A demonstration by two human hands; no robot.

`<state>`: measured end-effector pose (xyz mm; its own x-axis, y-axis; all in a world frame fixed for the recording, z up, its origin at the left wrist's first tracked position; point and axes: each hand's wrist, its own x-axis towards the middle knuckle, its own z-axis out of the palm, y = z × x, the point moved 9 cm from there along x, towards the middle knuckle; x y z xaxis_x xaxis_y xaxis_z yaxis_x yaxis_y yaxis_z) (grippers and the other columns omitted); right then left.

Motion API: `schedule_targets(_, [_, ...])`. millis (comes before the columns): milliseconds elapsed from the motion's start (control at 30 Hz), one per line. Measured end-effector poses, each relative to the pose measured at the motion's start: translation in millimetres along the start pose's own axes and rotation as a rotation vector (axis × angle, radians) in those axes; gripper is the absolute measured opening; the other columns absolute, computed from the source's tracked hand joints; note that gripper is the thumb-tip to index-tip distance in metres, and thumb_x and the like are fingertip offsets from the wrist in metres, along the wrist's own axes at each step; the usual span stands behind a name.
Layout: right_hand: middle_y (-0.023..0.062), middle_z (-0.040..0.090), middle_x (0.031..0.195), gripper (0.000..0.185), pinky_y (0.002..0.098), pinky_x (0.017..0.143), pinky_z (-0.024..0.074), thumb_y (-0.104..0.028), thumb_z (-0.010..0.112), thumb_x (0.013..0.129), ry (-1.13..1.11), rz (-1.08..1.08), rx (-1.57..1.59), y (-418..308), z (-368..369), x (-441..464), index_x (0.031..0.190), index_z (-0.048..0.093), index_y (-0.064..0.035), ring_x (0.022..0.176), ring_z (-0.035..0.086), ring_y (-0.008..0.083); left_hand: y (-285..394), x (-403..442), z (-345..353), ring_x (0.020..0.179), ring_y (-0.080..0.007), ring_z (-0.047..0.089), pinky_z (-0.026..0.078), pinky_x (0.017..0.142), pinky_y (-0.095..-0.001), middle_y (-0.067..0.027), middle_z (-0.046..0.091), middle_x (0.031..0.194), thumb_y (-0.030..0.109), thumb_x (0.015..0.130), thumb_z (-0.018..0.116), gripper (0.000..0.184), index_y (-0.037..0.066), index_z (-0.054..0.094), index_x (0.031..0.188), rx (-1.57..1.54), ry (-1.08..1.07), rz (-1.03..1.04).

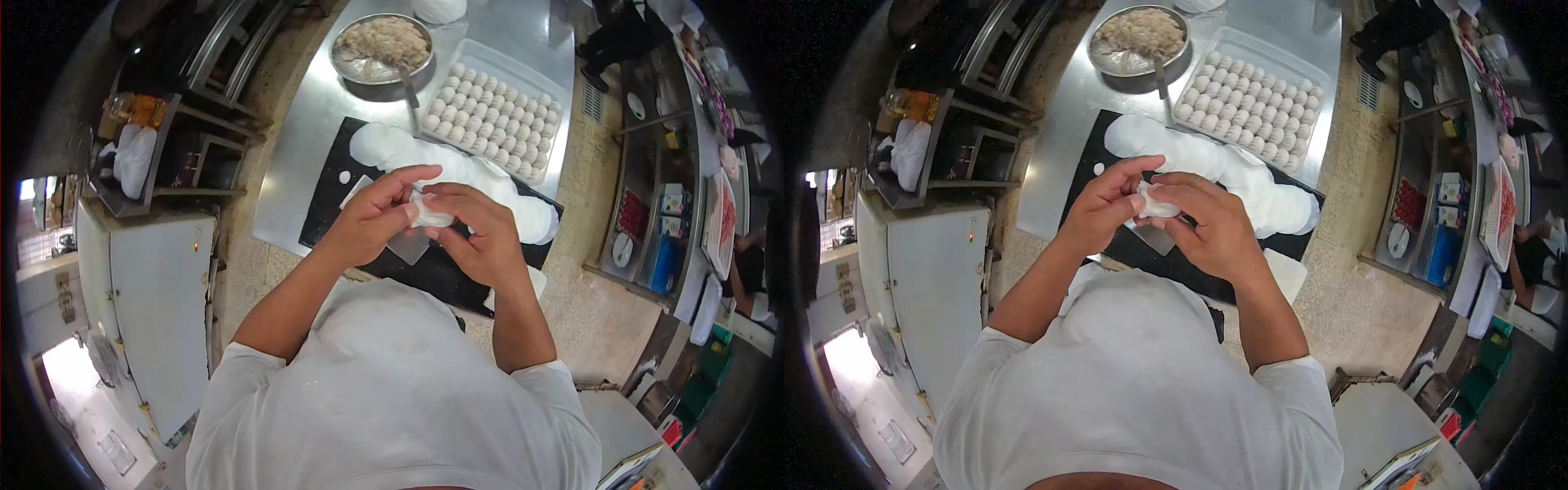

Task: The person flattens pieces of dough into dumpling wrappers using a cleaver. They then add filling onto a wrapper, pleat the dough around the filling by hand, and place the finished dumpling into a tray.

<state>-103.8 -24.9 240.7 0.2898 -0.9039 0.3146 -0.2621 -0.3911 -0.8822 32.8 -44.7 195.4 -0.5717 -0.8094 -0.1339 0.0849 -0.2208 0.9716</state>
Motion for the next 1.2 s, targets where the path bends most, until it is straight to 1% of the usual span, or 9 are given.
schedule_targets(167, [0.0130, 0.069, 0.118, 0.043, 0.0368, 0.080, 0.0587, 0.002, 0.077, 0.076, -0.027, 0.160, -0.043, 34.6, -8.7, -6.0, 0.117, 0.069, -0.0070, 0.101, 0.070, 0.0310, -33.5, 30.1, 6.3, 0.093, -0.0113, 0.059, 0.050, 0.084, -0.0270, -0.0061, 0.064, 0.117, -0.001, 0.096, 0.049, 0.057, 0.006, 0.046, 0.153, 0.047, -0.106, -0.201])
schedule_targets(367, [0.0083, 0.056, 0.135, 0.048, 0.0290, 0.079, 0.0542, 0.006, 0.076, 0.080, 0.047, 0.393, 0.192, 162.9, -66.6, -27.1, 0.125, 0.063, -0.0059, 0.092, 0.065, 0.0166, -64.7, 86.0, -11.9, 0.119, -0.0291, 0.063, 0.045, 0.105, -0.0376, -0.0189, 0.061, 0.138, 0.030, 0.109, 0.043, 0.050, 0.008, 0.042, 0.154, 0.562, -0.189, -0.176])
schedule_targets(433, [0.0061, 0.065, 0.112, 0.044, 0.0266, 0.076, 0.0516, 0.005, 0.072, 0.084, 0.217, 0.713, 0.120, 228.3, -115.2, -37.1, 0.125, 0.064, -0.0069, 0.089, 0.061, 0.0121, -56.9, 110.2, -20.6, 0.134, -0.0363, 0.053, 0.039, 0.113, -0.0409, -0.0233, 0.057, 0.142, 0.033, 0.109, 0.044, 0.051, 0.007, 0.043, 0.153, 0.857, -0.116, 0.083])
schedule_targets(467, [0.0052, 0.069, 0.104, 0.038, 0.0290, 0.075, 0.0529, -0.002, 0.070, 0.088, 0.295, 0.687, -0.062, 252.5, -145.9, -31.2, 0.126, 0.065, -0.0050, 0.086, 0.064, 0.0117, -59.5, 119.7, -25.1, 0.139, -0.0398, 0.046, 0.034, 0.118, -0.0444, -0.0253, 0.052, 0.146, 0.033, 0.108, 0.045, 0.050, 0.006, 0.047, 0.150, 0.887, -0.095, 0.071])
schedule_targets(700, [0.0174, 0.074, 0.109, 0.041, 0.0384, 0.083, 0.0558, -0.017, 0.071, 0.088, 0.351, 0.586, -0.465, 303.9, -226.8, 79.1, 0.128, 0.067, -0.0094, 0.096, 0.073, 0.0256, -96.4, 150.5, -39.1, 0.143, -0.0412, 0.040, 0.029, 0.120, -0.0476, -0.0238, 0.044, 0.153, 0.027, 0.103, 0.053, 0.048, 0.007, 0.050, 0.147, 1.268, -0.119, 0.116])
schedule_targets(767, [0.0213, 0.072, 0.111, 0.035, 0.0423, 0.090, 0.0550, -0.021, 0.067, 0.091, 0.258, 0.413, -0.645, 294.4, -220.7, 113.2, 0.124, 0.070, -0.0132, 0.102, 0.071, 0.0339, -97.8, 148.4, -38.7, 0.143, -0.0406, 0.041, 0.031, 0.120, -0.0474, -0.0226, 0.043, 0.154, 0.025, 0.102, 0.055, 0.048, 0.007, 0.052, 0.146, 1.276, -0.111, 0.127])
schedule_targets(967, [0.0226, 0.071, 0.114, 0.043, 0.0443, 0.095, 0.0526, -0.007, 0.057, 0.082, -0.386, 0.603, -0.870, 354.4, -201.9, 137.1, 0.122, 0.070, -0.0124, 0.107, 0.067, 0.0393, -79.5, 131.9, -58.6, 0.136, -0.0375, 0.050, 0.040, 0.113, -0.0451, -0.0199, 0.056, 0.142, 0.015, 0.097, 0.061, 0.036, 0.006, 0.064, 0.132, 1.076, 0.035, 0.264])
schedule_targets(1100, [0.0217, 0.072, 0.110, 0.045, 0.0437, 0.093, 0.0530, -0.005, 0.055, 0.079, -0.448, 0.657, -0.838, 364.8, -197.9, 134.7, 0.121, 0.069, -0.0103, 0.106, 0.068, 0.0382, -76.4, 111.6, -103.3, 0.127, -0.0361, 0.058, 0.045, 0.109, -0.0447, -0.0182, 0.066, 0.126, 0.007, 0.094, 0.062, 0.028, 0.004, 0.068, 0.121, 0.958, 0.219, 0.120])
schedule_targets(1200, [0.0237, 0.065, 0.125, 0.051, 0.0430, 0.100, 0.0498, -0.003, 0.053, 0.080, -0.474, 0.663, -0.834, 369.0, -191.8, 131.2, 0.129, 0.065, -0.0105, 0.118, 0.062, 0.0389, -80.0, 100.7, -123.2, 0.127, -0.0370, 0.057, 0.045, 0.109, -0.0449, -0.0168, 0.065, 0.129, 0.005, 0.092, 0.062, 0.033, 0.003, 0.067, 0.125, 1.120, 0.254, 0.200])
